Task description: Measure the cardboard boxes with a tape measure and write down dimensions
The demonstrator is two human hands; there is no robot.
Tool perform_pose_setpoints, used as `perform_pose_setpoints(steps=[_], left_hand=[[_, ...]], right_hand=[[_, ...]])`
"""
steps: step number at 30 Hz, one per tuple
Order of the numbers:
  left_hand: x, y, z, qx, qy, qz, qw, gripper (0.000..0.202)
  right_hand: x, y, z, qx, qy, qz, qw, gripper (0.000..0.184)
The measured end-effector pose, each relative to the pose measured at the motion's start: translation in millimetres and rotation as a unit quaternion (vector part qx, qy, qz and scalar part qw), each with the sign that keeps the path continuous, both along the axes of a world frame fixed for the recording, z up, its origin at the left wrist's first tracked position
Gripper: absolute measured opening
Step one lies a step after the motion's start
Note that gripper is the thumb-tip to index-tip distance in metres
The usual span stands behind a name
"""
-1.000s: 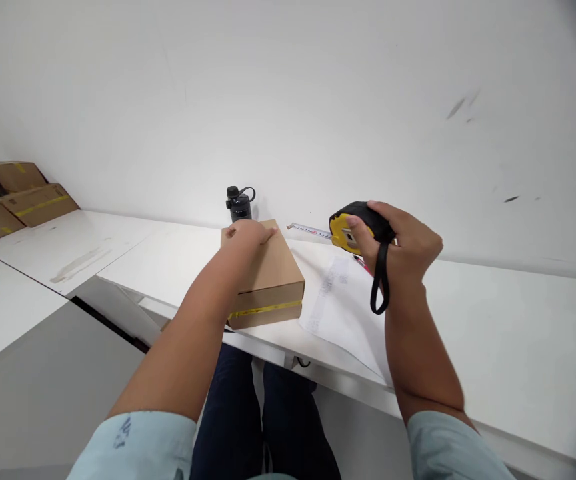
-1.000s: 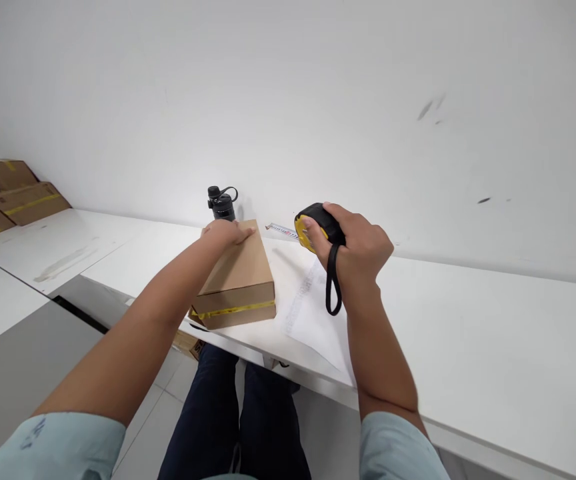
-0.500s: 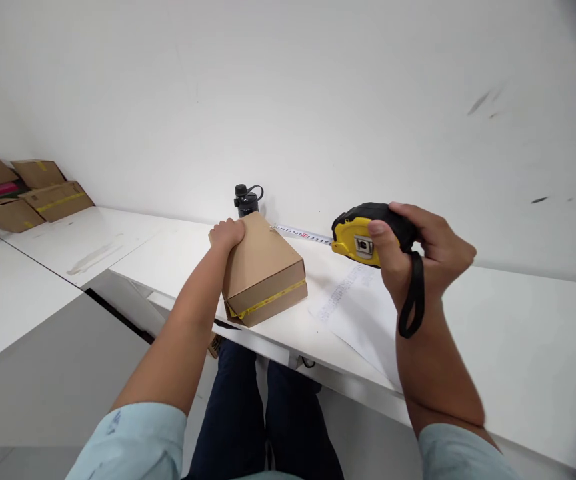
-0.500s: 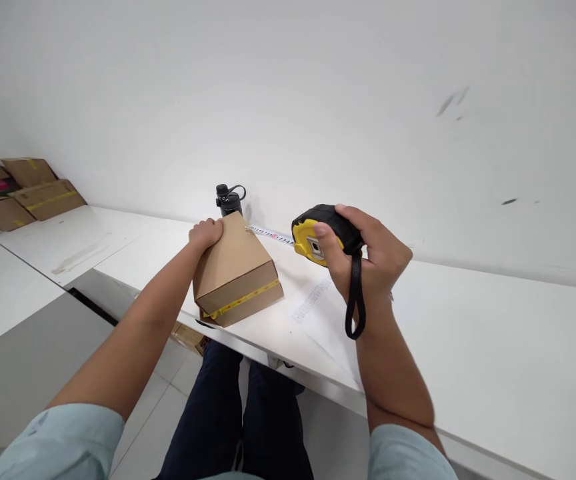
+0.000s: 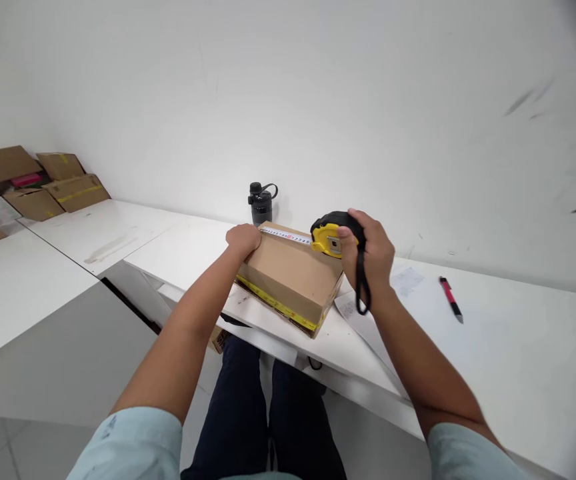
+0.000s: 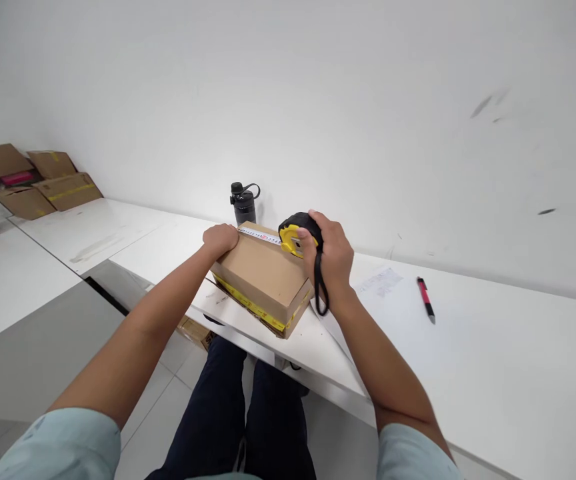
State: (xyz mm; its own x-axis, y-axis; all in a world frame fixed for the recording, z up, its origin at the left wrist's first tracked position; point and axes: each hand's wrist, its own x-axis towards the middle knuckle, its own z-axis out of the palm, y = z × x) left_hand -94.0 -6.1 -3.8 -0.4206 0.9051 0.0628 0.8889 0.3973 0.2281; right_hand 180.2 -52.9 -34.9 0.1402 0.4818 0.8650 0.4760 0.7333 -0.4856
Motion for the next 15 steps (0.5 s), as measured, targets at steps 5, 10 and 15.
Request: perform_pose_setpoints(steps=[5, 10, 15], left_hand=[[1, -10, -1.9, 0.037, -0.028, 0.018, 0.999, 0.083], [-3, -9, -1.3, 0.007, -0.073, -0.001, 0.997, 0.075], [-11, 1, -3.7, -0.023, -0.091, -0.002, 0.996, 0.072]], right_hand=[[-13, 17, -14.9, -0.044, -0.015, 0.016, 0.999, 0.065], [-18, 23, -24.4, -0.058, -0.043, 0.024, 0.997, 0.065], [-17, 22, -25.1, -0.060, -0.071, -0.006, 0.996, 0.061]])
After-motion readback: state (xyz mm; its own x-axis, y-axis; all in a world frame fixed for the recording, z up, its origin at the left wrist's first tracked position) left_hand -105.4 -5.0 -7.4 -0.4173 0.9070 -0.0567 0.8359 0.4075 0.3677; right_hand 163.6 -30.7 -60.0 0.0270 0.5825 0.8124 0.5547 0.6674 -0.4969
